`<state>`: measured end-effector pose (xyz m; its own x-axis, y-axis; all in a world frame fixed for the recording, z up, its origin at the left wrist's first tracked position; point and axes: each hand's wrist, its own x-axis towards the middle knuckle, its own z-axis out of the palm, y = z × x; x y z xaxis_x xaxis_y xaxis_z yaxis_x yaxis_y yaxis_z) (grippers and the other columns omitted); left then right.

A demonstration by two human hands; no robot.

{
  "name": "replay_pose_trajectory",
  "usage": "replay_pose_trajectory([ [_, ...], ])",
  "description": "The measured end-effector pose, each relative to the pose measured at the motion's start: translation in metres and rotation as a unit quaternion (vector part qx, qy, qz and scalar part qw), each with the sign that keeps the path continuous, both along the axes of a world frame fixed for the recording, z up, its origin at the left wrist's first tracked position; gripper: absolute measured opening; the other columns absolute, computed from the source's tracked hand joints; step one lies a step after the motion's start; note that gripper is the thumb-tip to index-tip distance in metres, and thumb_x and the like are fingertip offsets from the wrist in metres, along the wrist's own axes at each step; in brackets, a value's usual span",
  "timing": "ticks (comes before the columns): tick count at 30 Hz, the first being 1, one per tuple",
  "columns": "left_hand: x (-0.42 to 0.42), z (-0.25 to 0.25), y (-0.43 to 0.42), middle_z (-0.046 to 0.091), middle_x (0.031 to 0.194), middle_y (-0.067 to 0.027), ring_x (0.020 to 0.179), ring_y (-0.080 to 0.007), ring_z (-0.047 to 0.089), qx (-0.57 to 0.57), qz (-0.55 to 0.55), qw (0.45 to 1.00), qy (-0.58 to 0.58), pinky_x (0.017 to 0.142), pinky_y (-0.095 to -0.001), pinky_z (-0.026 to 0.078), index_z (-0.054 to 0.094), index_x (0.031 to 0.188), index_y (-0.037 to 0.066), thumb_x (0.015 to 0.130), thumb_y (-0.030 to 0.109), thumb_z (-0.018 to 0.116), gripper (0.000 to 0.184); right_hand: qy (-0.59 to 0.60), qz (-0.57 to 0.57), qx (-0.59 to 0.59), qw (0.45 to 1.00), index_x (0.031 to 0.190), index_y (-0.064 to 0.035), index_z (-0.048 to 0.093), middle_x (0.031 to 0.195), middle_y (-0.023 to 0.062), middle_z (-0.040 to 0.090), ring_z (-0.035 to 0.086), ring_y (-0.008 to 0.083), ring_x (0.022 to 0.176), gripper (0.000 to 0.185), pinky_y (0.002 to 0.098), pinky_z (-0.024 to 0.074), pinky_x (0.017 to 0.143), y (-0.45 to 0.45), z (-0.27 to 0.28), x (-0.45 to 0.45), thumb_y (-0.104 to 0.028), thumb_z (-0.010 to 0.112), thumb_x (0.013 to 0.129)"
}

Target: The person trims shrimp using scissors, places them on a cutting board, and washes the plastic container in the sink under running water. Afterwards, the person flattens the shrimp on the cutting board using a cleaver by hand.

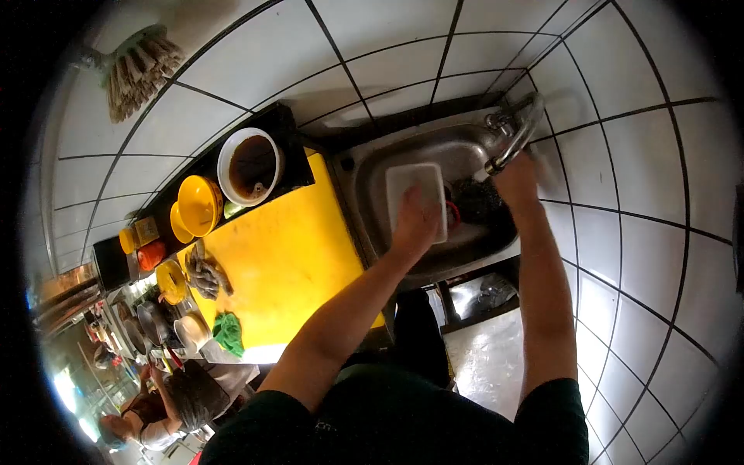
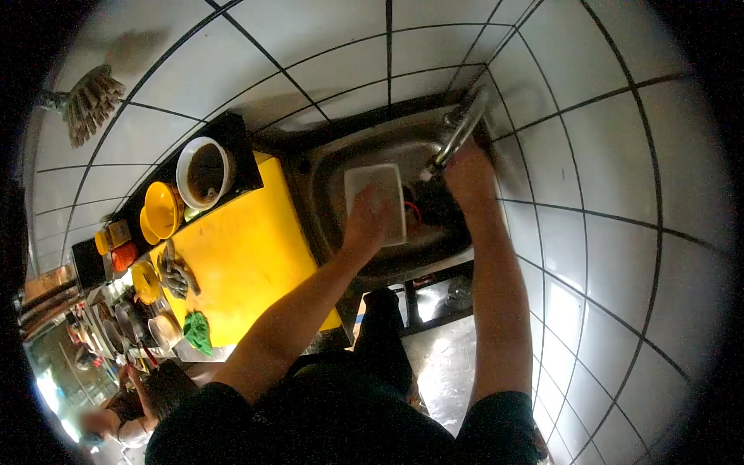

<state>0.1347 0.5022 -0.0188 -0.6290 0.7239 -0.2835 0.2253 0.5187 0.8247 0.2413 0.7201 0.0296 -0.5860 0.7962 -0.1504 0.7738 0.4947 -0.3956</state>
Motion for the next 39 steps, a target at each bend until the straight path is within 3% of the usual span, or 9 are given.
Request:
replay_pose_trajectory([
  [5,0.012,0.018,-0.001,0.05,0.13,-0.0281,0.12,-0.0433,0.051,0.023,0.028,0.992,-0.121,0.103,-0.0467,0.042,0.044,0.136,-0.005,0.096,0.015,0.055,0.046,0.238,-0.212,-0.309,0.896,0.115,-0.0009,0.062,0.11,0.0187,0.067,0.064,0.0346,0.104,0.031,0.0463,0.0511,0.084,-0.051,-0.044,-0.017,-0.023,0.062,0.093],
  [9,0.006,0.024,0.003,0.052,0.13,-0.0275,0.12,-0.0428,0.053,-0.002,0.104,0.953,-0.284,0.104,-0.0472,0.041,0.04,0.137,-0.006,0.094,0.016,0.056,0.05,0.413,-0.421,-0.607,0.532,0.137,-0.0006,0.044,0.133,0.0224,0.049,0.054,0.0409,0.118,0.054,0.0557,0.0496,0.091,-0.089,-0.059,-0.047,-0.033,0.059,0.097],
  [14,-0.009,-0.037,-0.025,0.05,0.135,-0.0285,0.125,-0.0416,0.051,-0.116,0.146,0.982,-0.006,0.104,-0.0458,0.042,0.034,0.141,-0.004,0.09,0.021,0.06,0.063,0.395,-0.411,-0.713,0.409,0.152,-0.0014,0.016,0.146,0.0295,0.025,0.038,0.0479,0.132,0.076,0.063,0.0484,0.097,-0.086,-0.025,-0.059,-0.034,0.058,0.097],
  [17,-0.011,-0.164,-0.058,0.054,0.132,-0.0277,0.122,-0.042,0.054,-0.236,-0.031,0.969,0.071,0.103,-0.045,0.044,0.041,0.14,0.0,0.084,0.021,0.061,0.063,0.377,-0.395,-0.639,0.542,0.138,-0.0009,0.038,0.125,0.0241,0.046,0.053,0.0453,0.121,0.05,0.0585,0.0556,0.089,-0.087,-0.021,-0.059,-0.032,0.05,0.102],
  [20,-0.019,-0.068,-0.026,0.06,0.124,-0.0268,0.116,-0.0443,0.056,-0.116,0.016,0.984,-0.132,0.099,-0.0473,0.046,0.051,0.133,0.005,0.081,0.017,0.061,0.054,0.383,-0.321,-0.671,0.548,0.126,0.0039,0.046,0.119,0.0226,0.052,0.062,0.0413,0.107,0.041,0.0526,0.0586,0.087,-0.078,-0.053,-0.041,-0.027,0.055,0.1],
  [26,0.001,-0.018,-0.008,0.067,0.115,-0.0216,0.104,-0.0359,0.066,-0.103,-0.055,0.993,-0.017,0.093,-0.0447,0.051,0.057,0.128,0.004,0.087,0.007,0.054,0.042,0.352,-0.292,-0.587,0.668,0.103,0.0036,0.059,0.094,0.014,0.061,0.066,0.0247,0.08,0.027,0.0339,0.0589,0.069,-0.073,-0.069,-0.023,-0.02,0.065,0.093],
  [32,0.001,-0.061,-0.03,0.064,0.118,-0.0239,0.107,-0.0347,0.066,-0.125,0.011,0.986,-0.113,0.089,-0.0471,0.056,0.047,0.136,0.003,0.09,0.007,0.055,0.047,0.25,-0.187,-0.544,0.779,0.103,0.0008,0.065,0.081,0.0058,0.064,0.063,0.0156,0.069,0.022,0.0291,0.0545,0.066,-0.081,-0.034,-0.029,-0.017,0.066,0.09],
  [35,-0.002,-0.085,-0.021,0.063,0.118,-0.0233,0.108,-0.0355,0.065,-0.073,0.12,0.887,-0.439,0.082,-0.0477,0.061,0.045,0.136,0.004,0.092,0.009,0.056,0.046,0.256,-0.198,-0.466,0.823,0.107,0.0001,0.065,0.079,0.0069,0.066,0.066,0.0244,0.067,0.029,0.0335,0.0535,0.063,-0.086,-0.002,-0.036,-0.023,0.066,0.09],
  [39,-0.007,-0.026,-0.002,0.065,0.108,-0.0184,0.092,-0.0314,0.07,-0.095,0.108,0.901,-0.41,0.068,-0.0432,0.062,0.051,0.124,0.0,0.085,0.004,0.058,0.04,0.056,-0.172,-0.078,0.98,0.11,-0.0003,0.065,0.095,0.0176,0.07,0.068,0.0376,0.087,0.034,0.0424,0.0529,0.076,-0.069,-0.013,-0.016,-0.027,0.064,0.09],
])
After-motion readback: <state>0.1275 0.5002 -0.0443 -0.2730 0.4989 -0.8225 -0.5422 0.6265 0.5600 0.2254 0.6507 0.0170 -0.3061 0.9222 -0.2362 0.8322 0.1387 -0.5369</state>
